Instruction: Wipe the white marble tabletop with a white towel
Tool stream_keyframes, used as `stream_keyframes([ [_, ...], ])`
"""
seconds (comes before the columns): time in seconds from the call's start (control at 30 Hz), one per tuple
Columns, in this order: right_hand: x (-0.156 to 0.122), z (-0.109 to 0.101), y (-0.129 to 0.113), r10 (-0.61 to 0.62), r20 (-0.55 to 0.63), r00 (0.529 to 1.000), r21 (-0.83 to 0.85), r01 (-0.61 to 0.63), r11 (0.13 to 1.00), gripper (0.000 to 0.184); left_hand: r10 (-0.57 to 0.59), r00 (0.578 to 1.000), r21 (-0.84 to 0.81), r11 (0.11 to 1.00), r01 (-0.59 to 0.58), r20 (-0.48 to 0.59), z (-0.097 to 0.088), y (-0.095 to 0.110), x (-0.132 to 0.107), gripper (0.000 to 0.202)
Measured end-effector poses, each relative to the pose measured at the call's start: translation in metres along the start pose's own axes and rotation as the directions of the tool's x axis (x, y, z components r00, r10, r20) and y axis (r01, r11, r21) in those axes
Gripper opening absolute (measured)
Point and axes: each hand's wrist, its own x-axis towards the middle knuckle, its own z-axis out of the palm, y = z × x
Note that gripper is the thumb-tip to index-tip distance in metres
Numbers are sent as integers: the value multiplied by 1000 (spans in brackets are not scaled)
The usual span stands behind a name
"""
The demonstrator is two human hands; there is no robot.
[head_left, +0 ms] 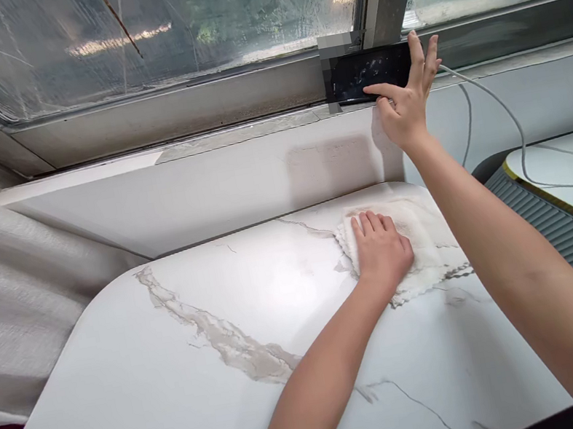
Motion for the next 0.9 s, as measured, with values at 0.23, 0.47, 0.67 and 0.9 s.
stream_keyframes([
  [0.23,4,0,-2,18,34,999,-61,-16,998,40,-2,1000,-14,1000,2,5,0,0,0,52],
  [0.47,18,-9,-4,93,-8,996,-40,-94,995,37,-2,1000,-11,1000,2,20,0,0,0,52],
  [0.67,15,-14,-8,169,-16,986,-55,-169,984,36,-1,1000,-25,1000,1,10,1,-1,0,51],
  [0.9,3,-11,1,153,38,987,-107,-148,983,40,2,1000,-28,1000,-2,-5,2,-1,0,51],
])
